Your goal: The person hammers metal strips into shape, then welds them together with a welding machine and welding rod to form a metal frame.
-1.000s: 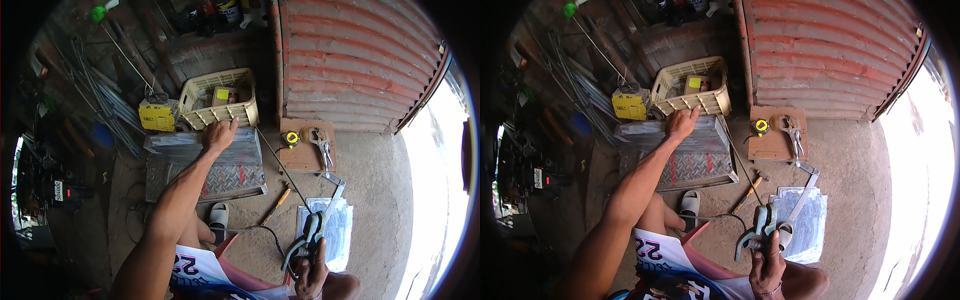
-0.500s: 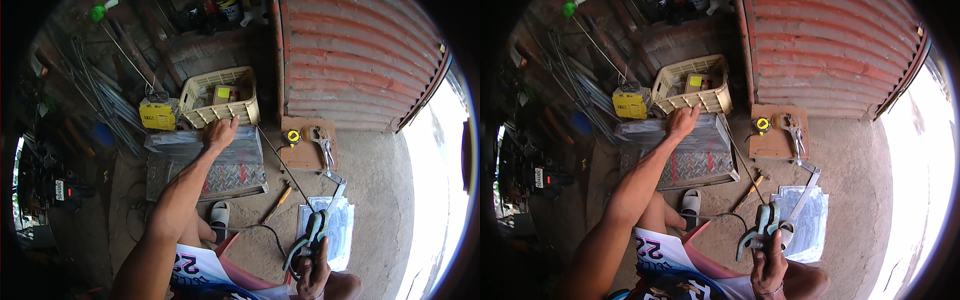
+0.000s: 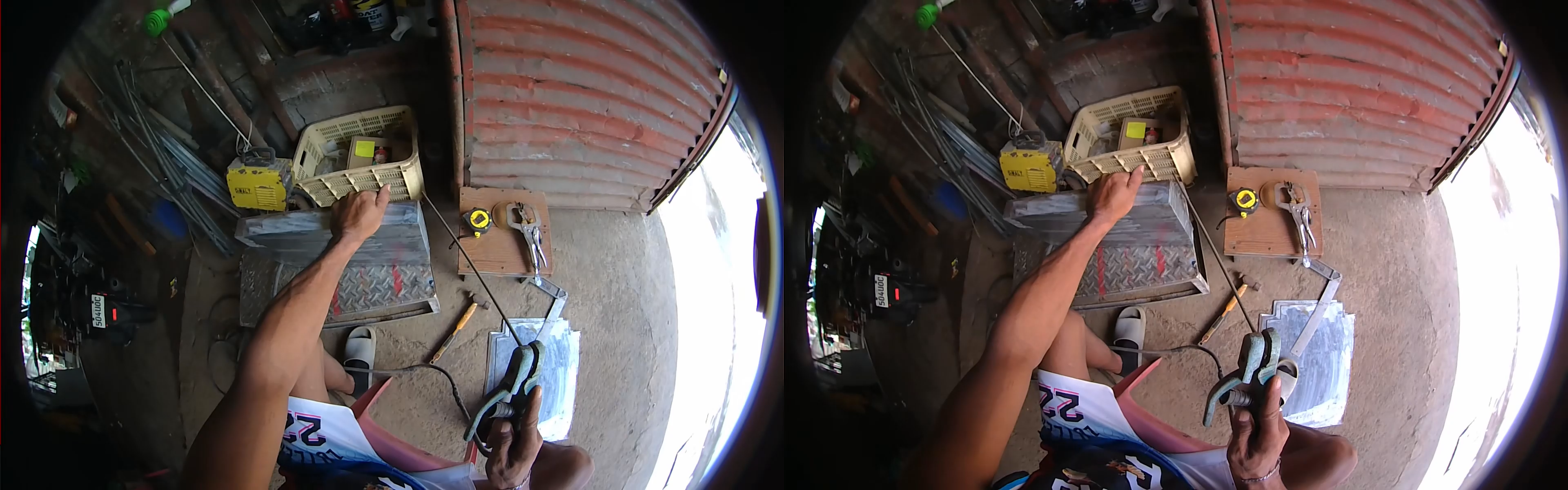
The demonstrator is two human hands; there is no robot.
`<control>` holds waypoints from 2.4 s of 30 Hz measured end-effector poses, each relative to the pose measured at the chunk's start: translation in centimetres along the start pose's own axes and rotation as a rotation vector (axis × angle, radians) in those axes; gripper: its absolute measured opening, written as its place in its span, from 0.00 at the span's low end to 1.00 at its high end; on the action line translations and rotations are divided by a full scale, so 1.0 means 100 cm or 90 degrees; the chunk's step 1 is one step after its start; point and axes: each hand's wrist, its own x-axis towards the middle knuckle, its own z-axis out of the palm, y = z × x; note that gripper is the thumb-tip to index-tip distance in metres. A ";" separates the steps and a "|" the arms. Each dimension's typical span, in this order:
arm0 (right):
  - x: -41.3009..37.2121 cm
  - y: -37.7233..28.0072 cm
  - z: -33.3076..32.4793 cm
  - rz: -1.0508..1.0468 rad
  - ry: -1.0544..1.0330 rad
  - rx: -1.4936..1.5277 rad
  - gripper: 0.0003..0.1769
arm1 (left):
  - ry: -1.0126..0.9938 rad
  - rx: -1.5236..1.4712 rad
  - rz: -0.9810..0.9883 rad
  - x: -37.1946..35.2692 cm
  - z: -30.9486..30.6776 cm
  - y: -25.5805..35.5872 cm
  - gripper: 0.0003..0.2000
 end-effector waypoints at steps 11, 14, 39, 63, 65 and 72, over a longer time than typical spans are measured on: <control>0.003 -0.003 -0.001 -0.027 -0.017 -0.024 0.35 | -0.027 0.002 0.005 0.001 0.001 -0.001 0.34; 0.007 -0.005 -0.003 -0.037 -0.034 -0.086 0.35 | -0.026 0.002 0.003 0.001 0.000 -0.001 0.33; 0.003 -0.007 -0.003 -0.035 -0.023 -0.035 0.35 | 0.017 0.004 0.049 0.004 0.007 -0.007 0.30; -0.005 -0.006 -0.003 -0.005 -0.027 -0.042 0.36 | 0.011 -0.009 0.037 0.004 0.009 -0.007 0.30; -0.007 -0.006 -0.003 0.030 -0.010 -0.002 0.36 | 0.011 -0.008 0.035 0.004 0.009 -0.008 0.30; -0.005 -0.011 -0.002 0.033 -0.019 -0.022 0.37 | 0.010 -0.006 0.016 0.003 0.006 -0.005 0.30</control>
